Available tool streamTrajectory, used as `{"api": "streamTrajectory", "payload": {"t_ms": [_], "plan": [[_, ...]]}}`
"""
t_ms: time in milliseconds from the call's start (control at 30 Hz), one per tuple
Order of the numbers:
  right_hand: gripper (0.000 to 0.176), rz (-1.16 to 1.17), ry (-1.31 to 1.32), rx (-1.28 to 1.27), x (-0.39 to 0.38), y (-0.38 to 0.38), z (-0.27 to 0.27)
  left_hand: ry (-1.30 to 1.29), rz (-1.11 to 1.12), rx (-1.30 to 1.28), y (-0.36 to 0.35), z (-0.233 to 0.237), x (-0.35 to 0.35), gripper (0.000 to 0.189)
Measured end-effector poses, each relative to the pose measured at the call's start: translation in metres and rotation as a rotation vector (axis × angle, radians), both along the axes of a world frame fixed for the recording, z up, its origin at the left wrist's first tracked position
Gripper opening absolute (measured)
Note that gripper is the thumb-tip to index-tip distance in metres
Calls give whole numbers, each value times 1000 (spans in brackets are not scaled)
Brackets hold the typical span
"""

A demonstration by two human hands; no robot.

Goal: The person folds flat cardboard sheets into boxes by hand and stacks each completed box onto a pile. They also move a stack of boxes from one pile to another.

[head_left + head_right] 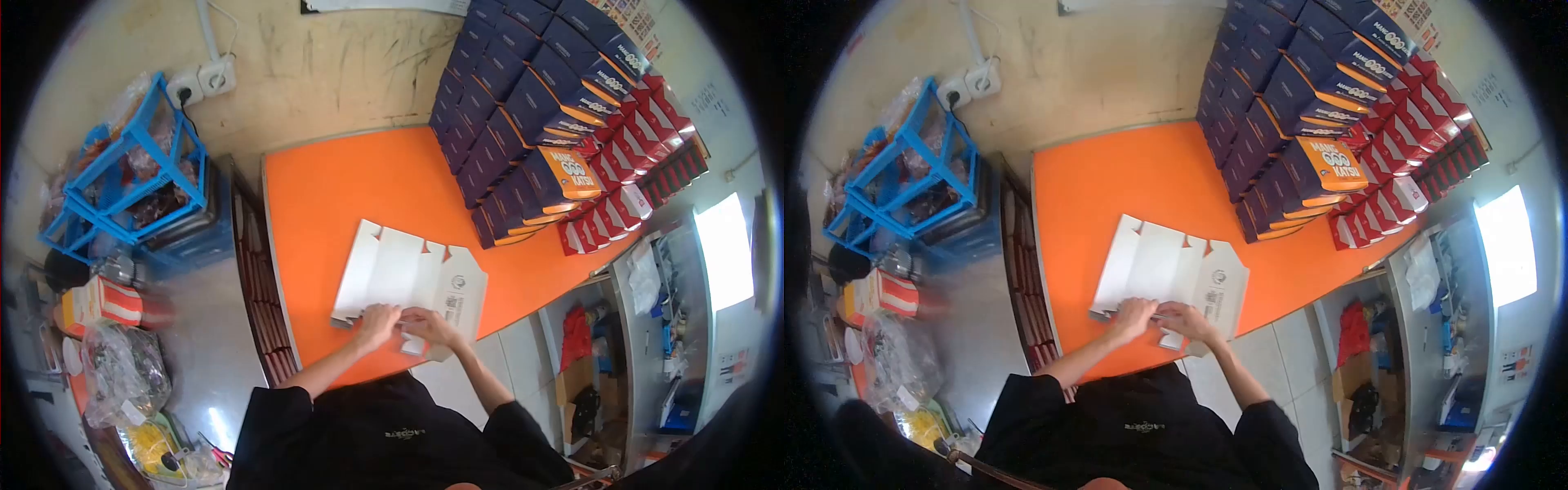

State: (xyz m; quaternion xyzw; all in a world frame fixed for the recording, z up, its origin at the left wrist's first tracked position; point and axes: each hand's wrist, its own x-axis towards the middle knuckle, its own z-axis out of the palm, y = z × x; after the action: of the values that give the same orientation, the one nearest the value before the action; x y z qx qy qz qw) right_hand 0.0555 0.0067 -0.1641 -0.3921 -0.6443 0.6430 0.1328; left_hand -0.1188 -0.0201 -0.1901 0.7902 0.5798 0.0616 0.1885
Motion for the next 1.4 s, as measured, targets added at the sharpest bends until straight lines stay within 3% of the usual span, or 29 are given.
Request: {"api": "streamTrajectory", "payload": {"t_ms": [33, 67, 100, 133, 200, 300, 367, 433, 500, 533, 633, 700, 733, 800, 900, 967, 1033, 1100, 1200, 1233, 1300, 1367, 1400], "plan": [[53, 4, -20, -18, 9, -23, 7, -45, -140, 63, 0, -5, -14, 33], [52, -32, -224, 431, 14, -47, 14, -69, -79, 39, -6, 16, -18, 5], [52, -61, -416, 882, 15, -64, 19, -155, -98, -54, -10, 22, -23, 12], [52, -53, -418, 862, 13, -72, 21, -156, -71, -107, -16, 25, -22, 16], [45, 18, -509, 1164, 8, -82, 22, -152, -47, -172, -26, 37, -25, 20], [38, 115, -315, 890, 22, -69, -33, -148, 31, -279, -42, 45, -29, 19], [33, 422, -563, 544, 12, -36, -31, -117, -6, -180, -53, 34, -31, 14], [34, 349, -592, 343, -7, 3, -28, -194, -6, -193, -69, 20, -23, 10], [36, 348, -612, 381, -17, 7, -20, -86, 58, -58, -78, 18, -11, 16], [39, 336, -625, 430, -22, 12, -16, -25, 83, -120, -77, 18, -4, 15], [49, 250, -405, 333, -7, 1, -18, -189, 163, -107, -73, 11, -11, 14], [55, 225, -387, 716, 6, -20, 31, -177, 209, -226, -59, 45, -26, 13], [55, 258, -397, 713, 12, -28, 45, -205, 217, -243, -57, 53, -31, 13], [57, 201, -610, 1073, 21, -39, 60, -265, 188, -210, -58, 65, -41, 15], [60, 325, -608, 897, 47, -36, 25, -212, 152, -233, -63, 74, -35, 7], [50, 315, -567, 741, 46, -19, 13, -174, 141, -219, -77, 56, -27, 5], [36, 633, -586, 366, 43, 17, -12, -34, 145, -123, -89, 34, -18, 5], [37, 864, -798, 290, 4, 48, -8, -26, 115, -89, -96, 26, -14, 5], [48, 943, -875, 291, -8, 62, -24, 0, 186, 25, -102, 15, -2, 4], [48, 930, -886, 317, -4, 60, -23, -9, 206, -4, -101, 14, -2, 4], [44, 683, -760, 472, 14, 39, -18, -25, 249, 5, -94, 16, -5, 6], [42, 441, -551, 313, 32, 17, -16, -257, 210, -32, -89, 16, -20, 10], [39, 223, -472, 402, 36, 1, 2, -213, 213, -67, -83, 32, -27, 14]]}}
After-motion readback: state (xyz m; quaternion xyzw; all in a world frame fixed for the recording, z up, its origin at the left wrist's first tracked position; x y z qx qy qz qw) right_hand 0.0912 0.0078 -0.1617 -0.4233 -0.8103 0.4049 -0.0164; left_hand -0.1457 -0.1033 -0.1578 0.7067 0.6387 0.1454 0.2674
